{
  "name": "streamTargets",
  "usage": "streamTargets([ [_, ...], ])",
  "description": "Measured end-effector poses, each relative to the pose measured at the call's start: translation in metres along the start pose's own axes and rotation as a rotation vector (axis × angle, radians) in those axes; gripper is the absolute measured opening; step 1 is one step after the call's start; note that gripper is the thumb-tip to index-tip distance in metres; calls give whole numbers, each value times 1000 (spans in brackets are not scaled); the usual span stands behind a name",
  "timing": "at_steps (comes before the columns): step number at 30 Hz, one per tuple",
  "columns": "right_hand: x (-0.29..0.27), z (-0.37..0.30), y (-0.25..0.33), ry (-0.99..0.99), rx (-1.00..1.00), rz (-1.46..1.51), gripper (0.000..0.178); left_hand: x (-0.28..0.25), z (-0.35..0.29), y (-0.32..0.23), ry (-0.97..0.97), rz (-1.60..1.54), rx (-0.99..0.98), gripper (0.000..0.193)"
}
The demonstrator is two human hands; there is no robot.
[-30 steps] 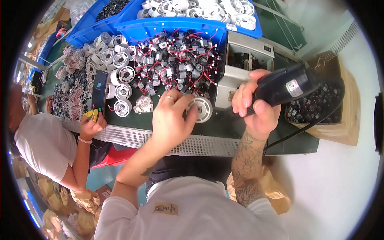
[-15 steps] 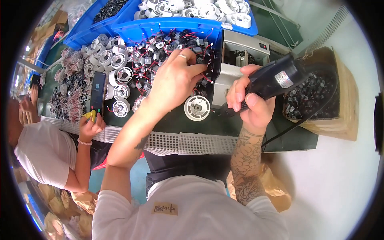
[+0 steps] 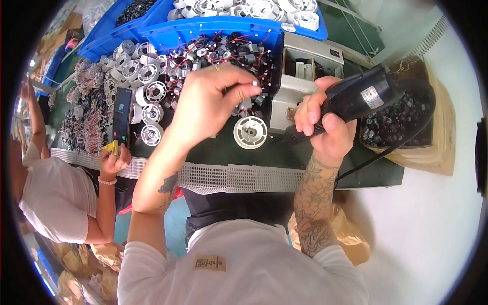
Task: The person assembles electronic components into white plastic housings using an electric screwdriver.
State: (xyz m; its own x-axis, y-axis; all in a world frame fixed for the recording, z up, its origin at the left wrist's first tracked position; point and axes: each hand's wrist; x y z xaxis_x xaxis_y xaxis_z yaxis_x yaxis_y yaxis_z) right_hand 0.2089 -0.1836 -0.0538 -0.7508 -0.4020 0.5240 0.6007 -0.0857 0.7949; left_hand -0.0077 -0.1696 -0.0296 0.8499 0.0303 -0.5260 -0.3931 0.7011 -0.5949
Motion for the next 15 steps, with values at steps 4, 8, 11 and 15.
streamTargets([
  [4, -2, 1, 2, 6, -26, -2, 50, 9, -21, -8, 34, -4, 27, 12],
  [8, -4, -1, 6, 16, -32, -11, 53, 14, -33, -10, 68, -49, 12, 11],
  [11, -2, -6, 20, -22, -81, -30, 52, 12, -35, -10, 114, -43, 19, 12],
  [15, 2, -9, 31, -98, -213, -103, 50, 9, -36, -11, 192, -35, -37, 13],
])
Point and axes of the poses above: each hand's wrist, its own z-axis towards the middle knuckle, its own x-axis out of the palm, y = z × x, and after that the axes turned 11 degrees about x, right-handed
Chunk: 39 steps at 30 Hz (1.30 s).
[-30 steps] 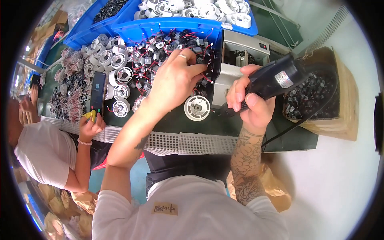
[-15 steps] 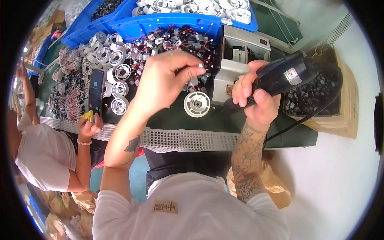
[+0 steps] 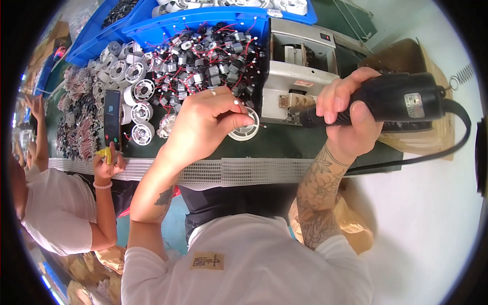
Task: The person assembles electronic components into white plastic housings using an electric screwdriver.
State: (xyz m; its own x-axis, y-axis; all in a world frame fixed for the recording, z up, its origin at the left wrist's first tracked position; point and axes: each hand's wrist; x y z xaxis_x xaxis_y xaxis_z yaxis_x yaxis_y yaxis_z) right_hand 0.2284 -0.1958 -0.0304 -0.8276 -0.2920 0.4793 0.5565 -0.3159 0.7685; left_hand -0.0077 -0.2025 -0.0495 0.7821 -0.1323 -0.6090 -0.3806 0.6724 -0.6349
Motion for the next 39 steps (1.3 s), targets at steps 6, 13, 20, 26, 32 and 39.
streamTargets([
  [6, 5, 3, -4, -70, -81, -100, 46, 8, -2, 2, -19, -68, -79, 12],
  [13, 5, 5, -9, -75, -101, -146, 44, 15, -6, 9, -46, -31, -57, 14],
  [20, 6, 2, -10, -44, -100, -174, 43, 15, 0, 9, -7, -28, -42, 16],
  [26, 7, -1, -6, 72, 90, -52, 47, 11, 9, 16, 51, 7, 21, 20],
  [32, 14, 8, -3, 383, 46, -119, 66, 2, 13, 27, 130, -92, 154, 22],
  [39, 37, 22, -16, 494, 23, -60, 67, 6, 11, 38, 94, -189, 244, 25],
])
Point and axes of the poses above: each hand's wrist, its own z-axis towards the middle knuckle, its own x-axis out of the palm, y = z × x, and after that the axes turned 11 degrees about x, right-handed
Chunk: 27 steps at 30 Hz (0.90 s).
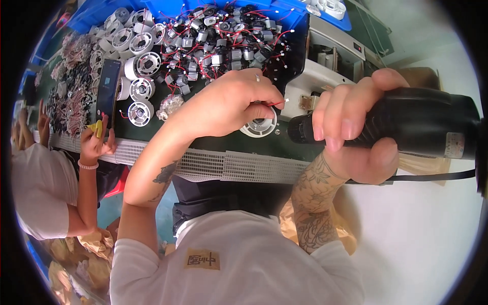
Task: The person assembles electronic components into white plastic housings using an electric screwdriver.
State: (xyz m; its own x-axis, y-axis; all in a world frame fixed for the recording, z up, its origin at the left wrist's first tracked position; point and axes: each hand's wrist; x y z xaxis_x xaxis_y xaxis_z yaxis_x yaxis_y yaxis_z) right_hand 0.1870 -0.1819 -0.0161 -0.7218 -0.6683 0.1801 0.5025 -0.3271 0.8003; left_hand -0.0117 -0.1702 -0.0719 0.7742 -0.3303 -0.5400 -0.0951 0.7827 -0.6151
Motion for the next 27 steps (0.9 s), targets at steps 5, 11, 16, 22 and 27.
streamTargets([
  [5, 6, 3, -10, 43, -20, -24, 67, 6, -10, 1, -118, 6, -13, 27],
  [11, 10, 4, -18, 19, 7, -40, 66, 12, -8, -2, -108, 46, -64, 31],
  [16, 7, 6, -20, 76, -20, -73, 64, 20, -13, 1, -155, 55, -136, 34],
  [22, 13, 6, -26, 25, -28, -119, 63, 19, -17, 8, -102, -39, -210, 30],
  [27, 10, 5, -27, 68, -23, -127, 62, 22, -19, 10, -111, -50, -209, 29],
])
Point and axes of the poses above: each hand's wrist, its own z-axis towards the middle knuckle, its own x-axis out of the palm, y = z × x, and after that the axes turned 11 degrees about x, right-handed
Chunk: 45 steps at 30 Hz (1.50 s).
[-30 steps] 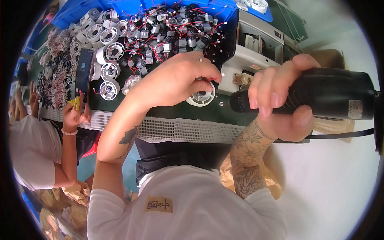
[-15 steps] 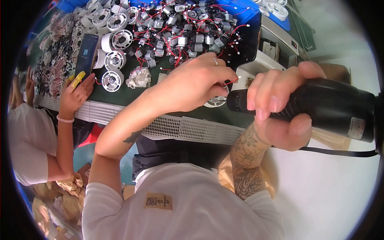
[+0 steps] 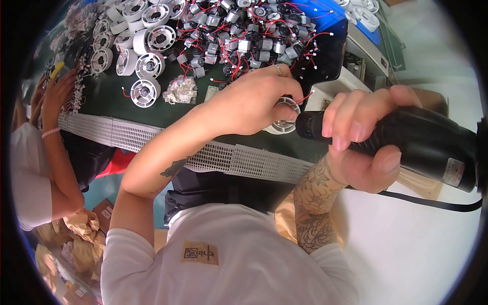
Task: The person assembles electronic components into white plastic housings using an electric screwdriver.
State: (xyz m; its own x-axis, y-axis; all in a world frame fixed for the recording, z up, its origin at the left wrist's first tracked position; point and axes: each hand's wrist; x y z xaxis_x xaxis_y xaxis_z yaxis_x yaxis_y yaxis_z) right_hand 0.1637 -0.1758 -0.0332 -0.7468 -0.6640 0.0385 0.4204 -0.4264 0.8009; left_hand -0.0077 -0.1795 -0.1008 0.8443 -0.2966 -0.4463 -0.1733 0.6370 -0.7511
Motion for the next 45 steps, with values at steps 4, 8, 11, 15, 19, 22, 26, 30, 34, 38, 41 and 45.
streamTargets([
  [4, 2, 1, 1, 2, -7, -10, 60, 1, -1, -1, -13, -7, -8, 28],
  [8, 7, 1, 2, -26, -13, 41, 59, 3, -2, 0, -15, -24, -3, 27],
  [11, 10, 2, 2, -78, -11, 27, 58, 0, -2, 0, -12, -28, -18, 26],
  [15, 4, 7, -2, 26, 28, 30, 55, -4, -3, 0, -10, -13, -19, 26],
  [19, 12, 9, -7, 29, 40, 61, 50, -2, -8, 8, -40, 25, 38, 28],
  [22, 23, -3, 1, -192, 128, 102, 57, 3, -8, 6, -58, -11, 37, 26],
  [26, 26, -4, 3, -174, 44, 24, 56, 4, -4, -5, -19, -29, 1, 24],
  [30, 33, -5, 1, -255, 67, 5, 56, 5, -9, -3, -70, -7, 7, 21],
  [34, 22, -7, 10, -260, -24, 163, 59, 4, -18, -4, -234, 148, 227, 13],
  [38, -10, -21, 37, -316, -114, 256, 58, -19, -24, -17, -453, 44, 260, 9],
  [41, -17, -30, 31, -383, -23, 200, 56, -88, -24, -30, -665, 147, -183, 15],
  [45, -11, -31, 16, -339, 126, 340, 58, -204, -29, 24, -900, 843, -410, 30],
])
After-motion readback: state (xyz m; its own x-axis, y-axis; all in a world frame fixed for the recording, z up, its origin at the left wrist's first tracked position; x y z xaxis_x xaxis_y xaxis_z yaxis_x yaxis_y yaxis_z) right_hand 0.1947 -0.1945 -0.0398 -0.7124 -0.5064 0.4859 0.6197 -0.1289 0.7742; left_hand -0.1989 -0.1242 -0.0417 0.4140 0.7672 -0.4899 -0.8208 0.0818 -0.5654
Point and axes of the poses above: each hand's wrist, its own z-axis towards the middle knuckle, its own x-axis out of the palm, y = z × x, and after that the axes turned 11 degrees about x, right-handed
